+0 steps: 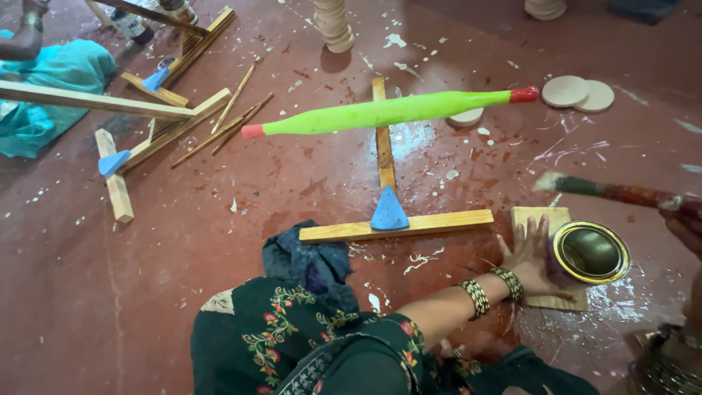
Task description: The person sits on the floor and uses a brush to apply a clear coating from a can onto wooden frame parts, holding each piece steady with one hand while brushing the surfaces, turning pieces to coat different sides and dipping the brush back into the can.
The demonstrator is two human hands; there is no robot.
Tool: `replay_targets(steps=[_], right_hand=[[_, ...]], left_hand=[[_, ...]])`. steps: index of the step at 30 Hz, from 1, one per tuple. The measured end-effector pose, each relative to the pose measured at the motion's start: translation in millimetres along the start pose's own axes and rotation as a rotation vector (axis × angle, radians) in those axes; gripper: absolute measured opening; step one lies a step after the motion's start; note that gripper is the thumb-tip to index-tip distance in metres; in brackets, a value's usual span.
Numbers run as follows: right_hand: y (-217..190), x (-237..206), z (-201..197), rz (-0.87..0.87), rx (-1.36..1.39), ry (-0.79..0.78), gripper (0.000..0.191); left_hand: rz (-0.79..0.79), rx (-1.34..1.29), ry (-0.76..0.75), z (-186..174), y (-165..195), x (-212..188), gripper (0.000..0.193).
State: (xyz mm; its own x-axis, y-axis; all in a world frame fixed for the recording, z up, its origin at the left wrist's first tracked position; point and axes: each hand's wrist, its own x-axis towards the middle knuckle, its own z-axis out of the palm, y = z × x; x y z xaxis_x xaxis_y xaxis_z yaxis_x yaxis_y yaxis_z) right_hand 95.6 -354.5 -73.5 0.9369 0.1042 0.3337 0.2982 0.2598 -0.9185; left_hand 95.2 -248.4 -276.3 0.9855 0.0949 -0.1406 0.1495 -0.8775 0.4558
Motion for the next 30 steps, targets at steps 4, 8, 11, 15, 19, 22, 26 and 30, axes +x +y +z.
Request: replay_targets(steps=[4, 8, 11, 15, 19, 22, 26, 30], right_hand=[[5.3, 7.3, 8.6, 0.038, 0.054, 0.0, 0.005], [34.7, 3.1, 22.4, 0.07, 0.125, 0.001, 0.004], [74.8, -1.8, 42.6, 0.076, 0.036, -0.174, 0.008], [114.6, -23.1, 75.9, -0.116, -0.654, -0.357, 0.009], [131.2, -54.5, 104.7, -0.19, -0.811, -0.423, 0.014], [143.7, -67.4, 116.8, -0.092, -0.494, -0.483, 0.012], [160.4, -64.0, 105.9, -0.229, -0.541, -0.433, 0.01], [157.7, -36.9, 57.2, -0.288, -0.789, -0.302, 0.01]], left_hand=[[-0.049, 0.027, -0.021, -10.1, -6.6, -4.5, 0.178], [0.068, 0.021, -0.102, -7.1, -47.1, -22.6, 0.146], [0.191, -0.1, -0.39, -7.3, -84.4, -48.4, 0.116], [0.09, 0.056, -0.524, -42.1, -140.0, -100.4, 0.108], [0.018, 0.064, -0.374, -95.8, -168.8, -126.4, 0.103], [-0.035, 0.12, -0.281, -121.4, -169.3, -131.4, 0.085], [-0.012, -0.014, -0.214, -133.3, -168.3, -139.3, 0.083], [0.072, -0.007, -0.103, -134.8, -170.5, -151.4, 0.082]])
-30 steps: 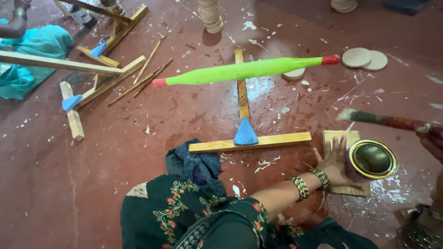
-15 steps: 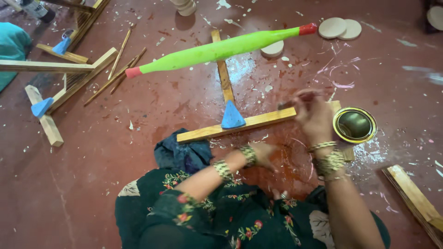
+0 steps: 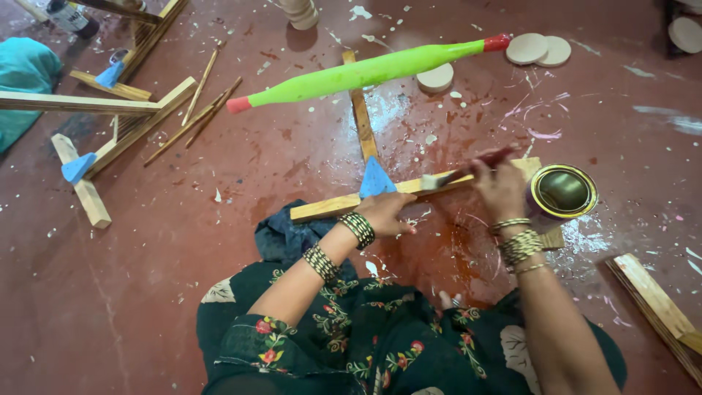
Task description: The person sits on the floor and uses a brush to apply a clear coating from a can onto wooden frame parts, holding each piece steady with one hand while brushing the surfaces, turning pieces to coat different sides and dipping the brush back into the can.
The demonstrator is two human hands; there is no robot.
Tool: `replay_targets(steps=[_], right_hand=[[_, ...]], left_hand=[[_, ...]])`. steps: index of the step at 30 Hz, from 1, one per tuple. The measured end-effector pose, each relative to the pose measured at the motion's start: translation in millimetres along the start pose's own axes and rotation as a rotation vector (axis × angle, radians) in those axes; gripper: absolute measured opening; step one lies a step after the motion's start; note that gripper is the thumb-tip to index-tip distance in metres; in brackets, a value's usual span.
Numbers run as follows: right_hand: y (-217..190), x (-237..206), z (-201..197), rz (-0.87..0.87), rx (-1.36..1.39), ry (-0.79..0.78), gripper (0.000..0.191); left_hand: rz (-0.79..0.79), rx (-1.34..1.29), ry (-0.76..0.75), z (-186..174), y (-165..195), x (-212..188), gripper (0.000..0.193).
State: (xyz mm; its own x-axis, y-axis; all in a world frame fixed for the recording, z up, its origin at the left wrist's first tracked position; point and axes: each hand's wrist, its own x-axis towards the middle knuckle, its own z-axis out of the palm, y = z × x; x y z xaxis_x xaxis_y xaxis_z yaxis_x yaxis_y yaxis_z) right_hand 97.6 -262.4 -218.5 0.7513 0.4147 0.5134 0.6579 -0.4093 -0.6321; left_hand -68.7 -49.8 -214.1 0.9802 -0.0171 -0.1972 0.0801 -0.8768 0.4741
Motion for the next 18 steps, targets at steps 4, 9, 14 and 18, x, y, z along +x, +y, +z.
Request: replay_targets(steps=[4, 9, 14, 18], right_hand=[[11.4, 4.0, -25.9, 0.069, -0.228, 0.01, 0.014], [-35.1, -7.5, -9.2, 0.067, 0.017, -0.126, 0.012], [-74.0, -8.1, -8.9, -0.104, 0.43, -0.03, 0.012], [-82.4, 1.2, -17.6, -0.145, 0.671, 0.008, 0.013]], left_hand=[[-0.007, 0.039, 0.057, -12.2, 8.1, -7.0, 0.081], [0.084, 0.011, 0.18, -40.8, 44.7, -18.6, 0.074], [0.193, 0.006, 0.524, -72.5, 80.2, -33.9, 0.055], [0.087, 0.015, 0.769, -101.3, 83.3, -65.2, 0.039]])
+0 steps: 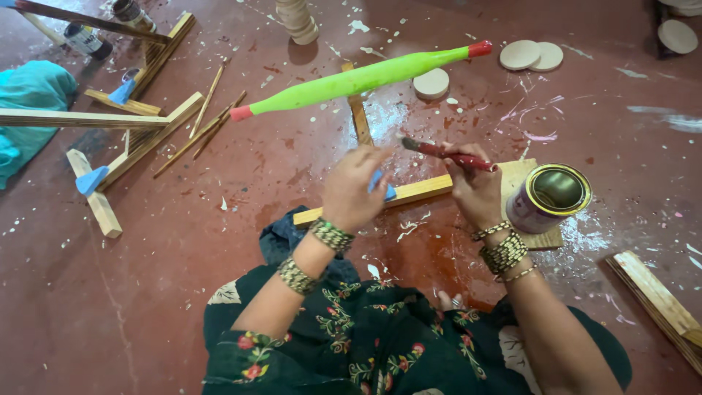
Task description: The person sits on the floor and uses a brush to apply a clear coating from a can onto wooden frame parts, holding each piece steady with one hand while brushing the surfaces, turning pieces to coat different sides and dipping the brush back into the can.
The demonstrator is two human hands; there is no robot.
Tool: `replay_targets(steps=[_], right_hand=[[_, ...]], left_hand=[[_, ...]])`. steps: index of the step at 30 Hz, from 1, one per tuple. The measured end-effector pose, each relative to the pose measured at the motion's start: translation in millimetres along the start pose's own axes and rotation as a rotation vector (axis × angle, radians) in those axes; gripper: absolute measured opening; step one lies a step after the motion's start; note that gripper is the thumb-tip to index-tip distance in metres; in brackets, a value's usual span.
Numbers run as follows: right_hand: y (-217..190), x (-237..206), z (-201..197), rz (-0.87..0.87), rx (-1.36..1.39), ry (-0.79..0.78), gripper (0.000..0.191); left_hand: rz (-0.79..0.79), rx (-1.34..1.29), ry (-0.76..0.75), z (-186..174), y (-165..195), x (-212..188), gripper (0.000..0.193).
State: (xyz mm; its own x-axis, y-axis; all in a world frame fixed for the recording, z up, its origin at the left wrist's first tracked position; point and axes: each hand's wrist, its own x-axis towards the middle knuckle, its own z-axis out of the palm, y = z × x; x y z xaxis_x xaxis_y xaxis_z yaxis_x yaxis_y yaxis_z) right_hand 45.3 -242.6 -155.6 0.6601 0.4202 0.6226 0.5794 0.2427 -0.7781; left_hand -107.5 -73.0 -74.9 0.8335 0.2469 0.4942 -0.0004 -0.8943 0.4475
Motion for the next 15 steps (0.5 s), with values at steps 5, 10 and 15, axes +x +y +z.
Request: replay_targets(steps=[5, 10, 15], right_hand=[[-5.3, 1.2, 0.1, 0.426, -0.381, -0.002, 0.022], [1.8, -3.6, -4.8, 0.058, -0.394, 0.068, 0.032], [17.5, -18.8, 21.7, 0.216, -0.017, 0.024, 0.042]], left_hand=[[0.082, 0.111, 0.306, -39.2, 6.2, -0.5, 0.048], [0.043, 0.352, 0.555, -59.1, -8.7, 12.0, 0.072], [-0.131, 0.55, 0.414, -51.2, -39.2, 15.1, 0.08]])
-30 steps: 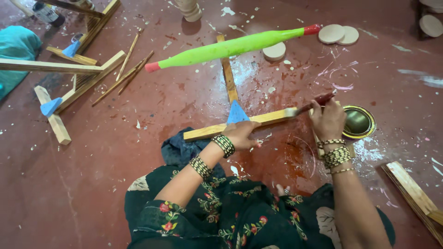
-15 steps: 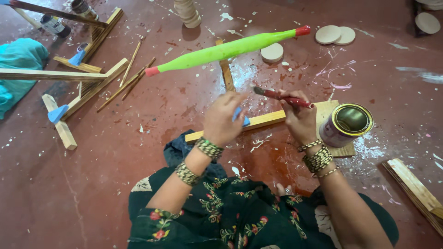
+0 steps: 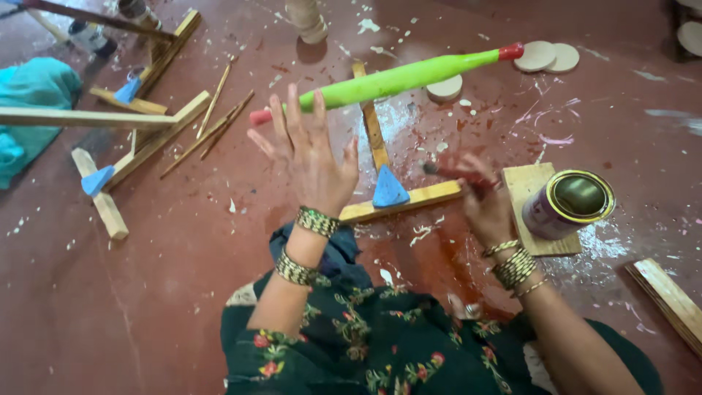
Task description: The person sits on the floor and uses a brush to apply a clear coating from a can onto wooden frame parts, holding each piece steady with one hand while brushing the surfaces, turning pieces to coat different sides and dipping the brush back into the can.
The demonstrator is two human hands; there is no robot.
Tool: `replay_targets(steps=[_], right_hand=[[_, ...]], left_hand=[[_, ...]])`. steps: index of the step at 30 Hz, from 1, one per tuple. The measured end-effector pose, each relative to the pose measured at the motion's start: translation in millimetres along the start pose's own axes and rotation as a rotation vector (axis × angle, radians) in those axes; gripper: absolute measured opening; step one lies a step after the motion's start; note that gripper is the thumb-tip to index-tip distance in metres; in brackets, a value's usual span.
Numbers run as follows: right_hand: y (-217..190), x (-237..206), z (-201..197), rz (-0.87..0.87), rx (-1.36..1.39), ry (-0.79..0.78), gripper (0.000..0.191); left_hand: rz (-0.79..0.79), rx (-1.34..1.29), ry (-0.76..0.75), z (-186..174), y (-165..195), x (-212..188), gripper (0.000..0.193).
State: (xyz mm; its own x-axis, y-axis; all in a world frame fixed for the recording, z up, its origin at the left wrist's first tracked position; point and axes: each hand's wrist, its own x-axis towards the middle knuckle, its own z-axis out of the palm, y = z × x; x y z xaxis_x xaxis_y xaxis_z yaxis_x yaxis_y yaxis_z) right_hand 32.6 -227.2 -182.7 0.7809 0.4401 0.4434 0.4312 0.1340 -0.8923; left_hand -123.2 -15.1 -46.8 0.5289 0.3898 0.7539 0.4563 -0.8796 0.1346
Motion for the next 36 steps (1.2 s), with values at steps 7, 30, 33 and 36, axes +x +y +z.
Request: replay_targets(steps=[7, 30, 33, 36], right_hand=[[10.8, 19.5, 63.4, -0.159, -0.112, -0.151, 0.027], [78.1, 61.3, 127.7, 0.014, -0.064, -0.304, 0.018], [83.9, 88.5, 139.2, -0.113, -0.094, -0.181, 0.021], [87.4, 93.3, 135.3, -0.161, -0.204, -0.208, 0.032]], left_hand=[[0.018, 0.042, 0.132, 34.8, -19.4, -4.5, 0.069], [0.042, 0.059, 0.497, 116.7, -40.6, 2.0, 0.05], [0.049, 0.058, 0.523, 122.3, -43.3, 4.5, 0.049], [0.068, 0.082, 0.513, 121.8, -46.9, 2.8, 0.049]])
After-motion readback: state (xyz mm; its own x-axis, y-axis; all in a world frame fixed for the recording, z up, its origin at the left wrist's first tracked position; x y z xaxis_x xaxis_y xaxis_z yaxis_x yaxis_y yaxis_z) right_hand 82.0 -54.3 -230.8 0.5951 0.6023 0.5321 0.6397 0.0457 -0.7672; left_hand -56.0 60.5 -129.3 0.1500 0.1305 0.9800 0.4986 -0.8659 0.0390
